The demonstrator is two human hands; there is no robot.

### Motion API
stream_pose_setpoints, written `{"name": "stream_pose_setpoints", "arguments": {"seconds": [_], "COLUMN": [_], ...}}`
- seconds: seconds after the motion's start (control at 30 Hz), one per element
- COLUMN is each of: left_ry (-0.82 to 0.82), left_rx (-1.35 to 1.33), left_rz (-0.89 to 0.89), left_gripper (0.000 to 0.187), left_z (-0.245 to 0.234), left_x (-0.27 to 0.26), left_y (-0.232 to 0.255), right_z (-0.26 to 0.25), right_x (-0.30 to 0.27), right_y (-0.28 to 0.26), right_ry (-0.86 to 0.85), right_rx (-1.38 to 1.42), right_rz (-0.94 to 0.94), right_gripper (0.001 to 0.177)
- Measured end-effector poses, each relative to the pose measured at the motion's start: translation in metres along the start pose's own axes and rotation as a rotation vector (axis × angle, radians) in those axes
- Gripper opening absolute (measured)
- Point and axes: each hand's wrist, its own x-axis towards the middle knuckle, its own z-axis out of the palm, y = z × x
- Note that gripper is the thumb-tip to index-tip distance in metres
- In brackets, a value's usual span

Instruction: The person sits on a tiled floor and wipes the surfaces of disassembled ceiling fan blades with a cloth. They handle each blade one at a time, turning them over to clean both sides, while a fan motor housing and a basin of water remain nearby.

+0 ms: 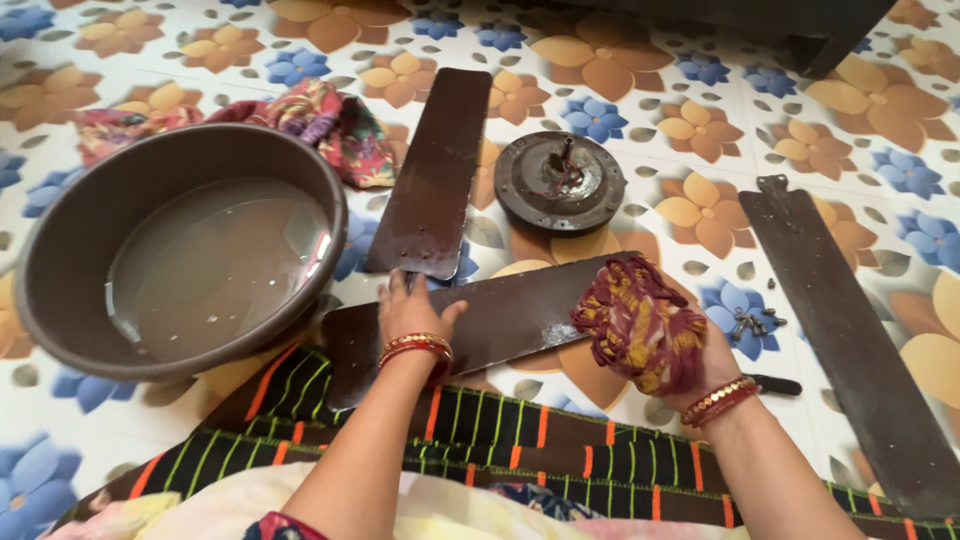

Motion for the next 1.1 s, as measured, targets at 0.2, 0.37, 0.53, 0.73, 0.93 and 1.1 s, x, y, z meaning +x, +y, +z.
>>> {"name": "stream_pose_setpoints", "arguments": {"seconds": [0.2,0.37,0.53,0.73,0.93,1.1], "left_ry": [-0.109,-0.132,-0.052,0.000,-0.059,-0.014], "left_rx": [0.106,0.010,-0.055,-0.309,-0.793,-0.987], "left_rz": [-0.312,-0.489,-0.580,-0.660,-0.715,-0.466], "left_gripper": [0.098,0.111,0.098,0.073,0.052,0.043], "left_z": [-0.018,-0.023,-0.014,0.001,0.008,-0.012], "left_x": [-0.018,-0.012,0.012,0.041,0.049,0.039], "left_y": [-0.020,-0.024,-0.042,-0.083,-0.100,-0.088], "right_z": [0.002,-0.009,-0.020,-0.033,-0.041,-0.031], "right_x": [0.003,0.010,0.027,0.048,0.054,0.043], "right_y": [0.020,0.033,0.035,0.047,0.051,0.050], "right_ry": [0.054,0.042,0.128,0.129,0.038,0.023], "right_rx": [-0.084,-0.062,-0.117,-0.103,-0.102,-0.106], "right_rz": [0.060,0.134,0.179,0.224,0.212,0.229], "right_gripper": [0.042,0.041,0.039,0.037,0.032,0.036]}}
